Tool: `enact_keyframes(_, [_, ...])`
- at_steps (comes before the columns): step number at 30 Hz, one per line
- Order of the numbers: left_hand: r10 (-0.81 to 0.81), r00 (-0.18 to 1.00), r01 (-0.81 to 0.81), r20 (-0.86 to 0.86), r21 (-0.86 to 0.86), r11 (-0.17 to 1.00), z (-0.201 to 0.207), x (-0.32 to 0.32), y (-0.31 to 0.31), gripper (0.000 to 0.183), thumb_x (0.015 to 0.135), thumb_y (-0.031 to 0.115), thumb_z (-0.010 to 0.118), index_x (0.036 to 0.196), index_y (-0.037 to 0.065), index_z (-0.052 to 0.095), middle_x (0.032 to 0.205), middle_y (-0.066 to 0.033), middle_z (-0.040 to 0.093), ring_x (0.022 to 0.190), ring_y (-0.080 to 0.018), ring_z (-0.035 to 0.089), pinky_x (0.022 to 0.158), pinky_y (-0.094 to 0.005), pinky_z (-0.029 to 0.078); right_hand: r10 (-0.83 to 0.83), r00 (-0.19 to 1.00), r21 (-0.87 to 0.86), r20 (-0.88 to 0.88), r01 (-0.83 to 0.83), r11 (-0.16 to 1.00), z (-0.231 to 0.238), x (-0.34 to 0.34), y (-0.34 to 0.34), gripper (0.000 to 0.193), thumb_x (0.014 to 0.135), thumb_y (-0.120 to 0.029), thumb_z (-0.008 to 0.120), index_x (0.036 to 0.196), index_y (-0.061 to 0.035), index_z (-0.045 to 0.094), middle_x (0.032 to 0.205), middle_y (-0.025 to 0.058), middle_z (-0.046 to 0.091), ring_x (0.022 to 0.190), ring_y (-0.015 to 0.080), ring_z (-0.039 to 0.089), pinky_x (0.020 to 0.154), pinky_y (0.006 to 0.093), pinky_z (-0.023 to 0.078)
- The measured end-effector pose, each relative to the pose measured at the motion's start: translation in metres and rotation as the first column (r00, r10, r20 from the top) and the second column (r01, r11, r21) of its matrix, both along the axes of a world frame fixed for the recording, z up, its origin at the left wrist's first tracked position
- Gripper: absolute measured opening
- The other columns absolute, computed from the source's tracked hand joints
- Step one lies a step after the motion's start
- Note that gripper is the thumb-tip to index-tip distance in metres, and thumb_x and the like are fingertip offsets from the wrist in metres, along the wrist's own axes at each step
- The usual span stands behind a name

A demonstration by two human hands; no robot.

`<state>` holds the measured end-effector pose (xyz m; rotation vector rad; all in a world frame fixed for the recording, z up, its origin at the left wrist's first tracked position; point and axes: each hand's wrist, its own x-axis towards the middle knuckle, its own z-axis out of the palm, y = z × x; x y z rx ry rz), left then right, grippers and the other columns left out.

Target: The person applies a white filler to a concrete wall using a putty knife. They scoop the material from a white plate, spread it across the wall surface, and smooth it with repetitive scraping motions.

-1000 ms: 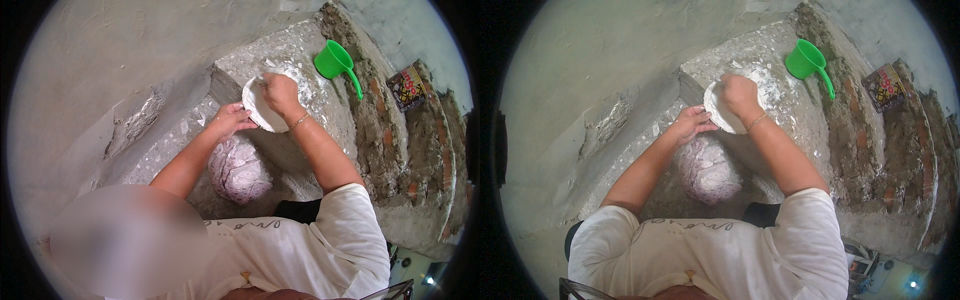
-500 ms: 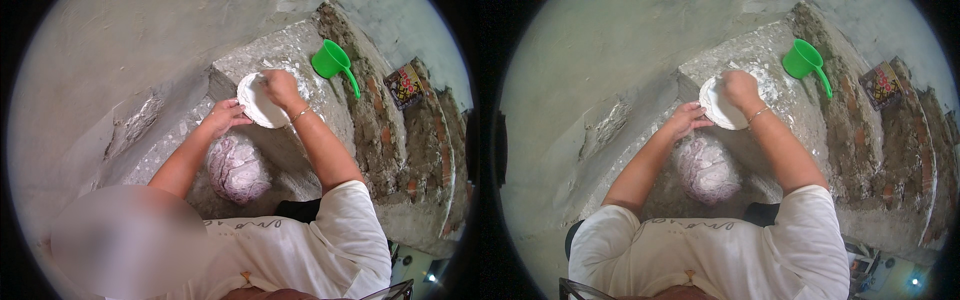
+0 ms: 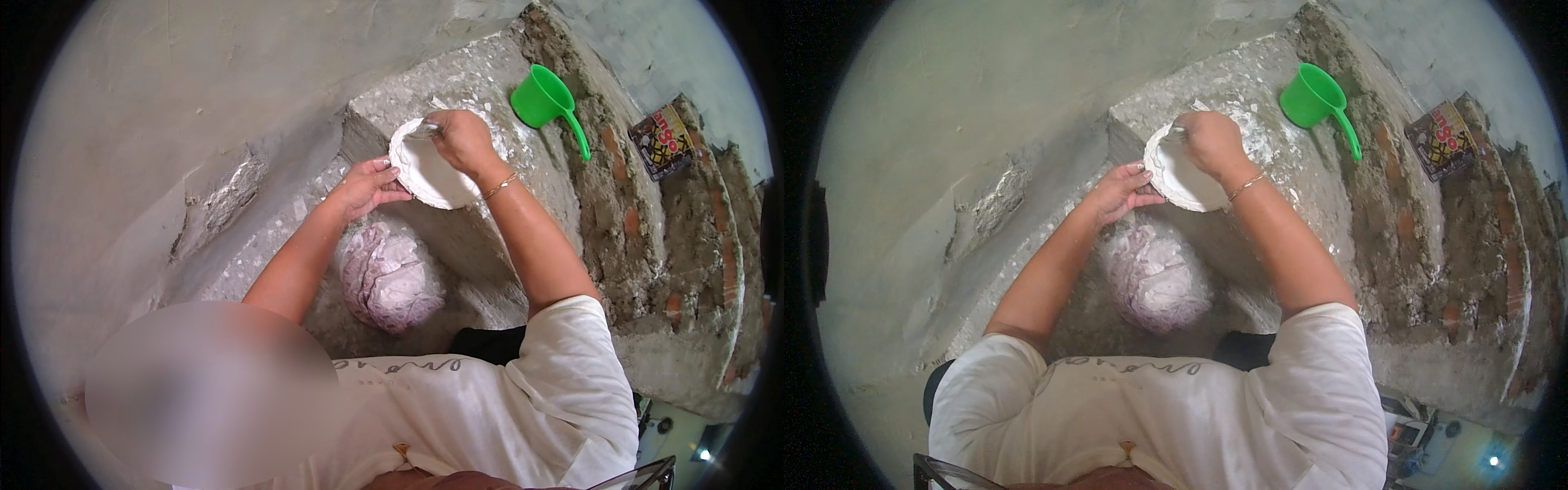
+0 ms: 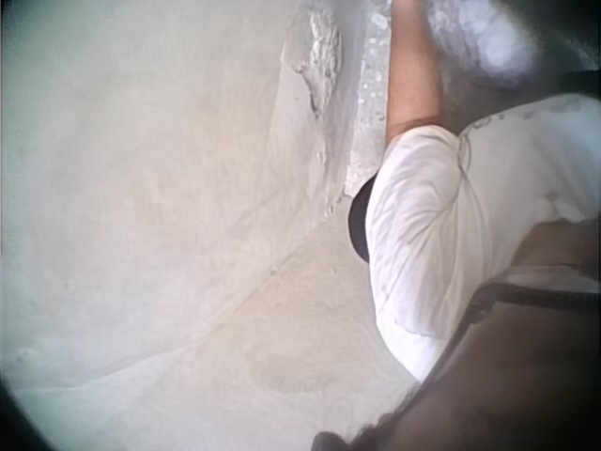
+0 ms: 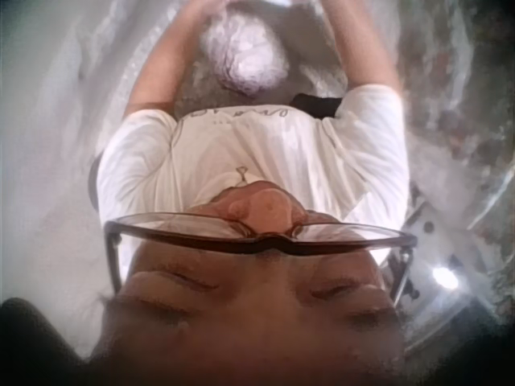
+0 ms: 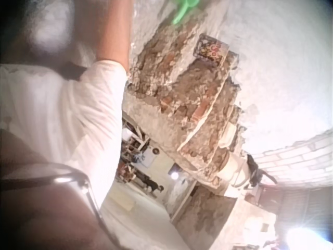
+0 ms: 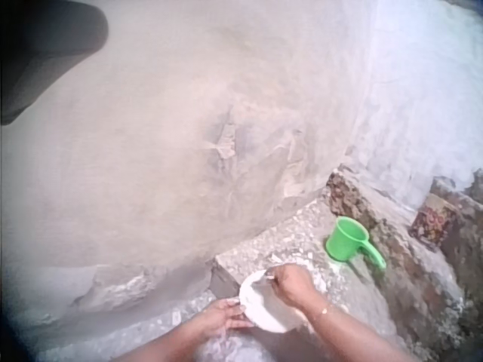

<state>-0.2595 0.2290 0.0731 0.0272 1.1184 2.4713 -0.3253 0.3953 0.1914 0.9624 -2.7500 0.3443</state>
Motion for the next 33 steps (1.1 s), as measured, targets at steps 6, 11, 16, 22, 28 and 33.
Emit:
enact_keyframes(6, [-0.009,0.999,0.014,-0.041,0.101,0.995,-0.014,0.0,-0.008,0.03,0.093,0.011,0.048,0.121,0.0,0.049,0.113,-0.0115,0.058,0.101,-0.0228,0.059,0.087,-0.0388,0.052,0.082,0.992,0.057,0.096,-0.088,0.995,0.001,0.035,-0.002,0.022,0.066,-0.009,0.059,0.085,-0.0127,0.07,0.08,0.0176,0.064,0.075,0.0369,0.062,0.068,0.043,0.049])
enact_keyframes(11, [-0.008,1.0,0.011,-0.024,0.097,0.995,-0.015,-0.001,-0.005,0.031,0.093,0.011,0.049,0.121,-0.001,0.048,0.113,-0.0119,0.058,0.102,-0.0229,0.059,0.087,-0.0391,0.051,0.175,0.973,0.147,0.15,-0.196,0.969,0.008,0.035,0.028,0.023,0.062,-0.002,0.063,0.082,-0.0112,0.069,0.077,0.0137,0.064,0.074,0.0341,0.061,0.064,0.0398,0.048])
enact_keyframes(16, [0.029,1.0,-0.029,0.005,0.092,0.995,-0.008,-0.003,-0.002,0.03,0.093,0.011,0.05,0.12,-0.002,0.049,0.113,-0.0125,0.058,0.101,-0.0222,0.059,0.087,-0.0375,0.051,0.04,0.999,0.018,0.014,-0.041,0.999,0.014,0.004,0.023,0.018,0.068,-0.007,0.064,0.083,-0.0127,0.069,0.078,0.0135,0.064,0.074,0.0326,0.061,0.065,0.0401,0.048])
enact_keyframes(22, [0.17,0.982,-0.176,0.08,0.074,0.982,-0.015,-0.004,-0.004,0.025,0.092,0.011,0.051,0.113,-0.002,0.053,0.107,-0.0118,0.061,0.095,-0.0218,0.061,0.086,-0.0368,0.052,0.118,0.993,0.022,-0.01,-0.118,0.993,-0.007,0.017,-0.004,0.018,0.063,-0.003,0.058,0.078,-0.0096,0.065,0.074,0.015,0.061,0.072,0.0359,0.059,0.062,0.0432,0.047])
enact_keyframes(28, [0.263,0.952,-0.274,0.156,0.055,0.96,-0.018,-0.003,-0.003,0.018,0.087,0.005,0.059,0.102,-0.005,0.057,0.099,-0.0146,0.062,0.089,-0.0258,0.062,0.08,-0.0414,0.054,0.272,0.961,0.049,0.059,-0.275,0.96,0.004,0.046,0.025,0.019,0.058,0.003,0.058,0.073,-0.0089,0.063,0.072,0.0147,0.06,0.071,0.0361,0.058,0.06,0.0427,0.046])
enact_keyframes(33, [0.239,0.963,-0.239,0.12,-0.018,0.971,-0.007,-0.006,-0.002,0.021,0.089,0.01,0.057,0.105,-0.003,0.056,0.1,-0.0124,0.062,0.089,-0.0221,0.062,0.08,-0.0353,0.054,0.121,0.991,0.06,0.057,-0.124,0.99,0.021,0.022,0.037,0.014,0.063,-0.002,0.062,0.074,-0.0089,0.064,0.073,0.0133,0.061,0.072,0.0353,0.059,0.062,0.0413,0.047])
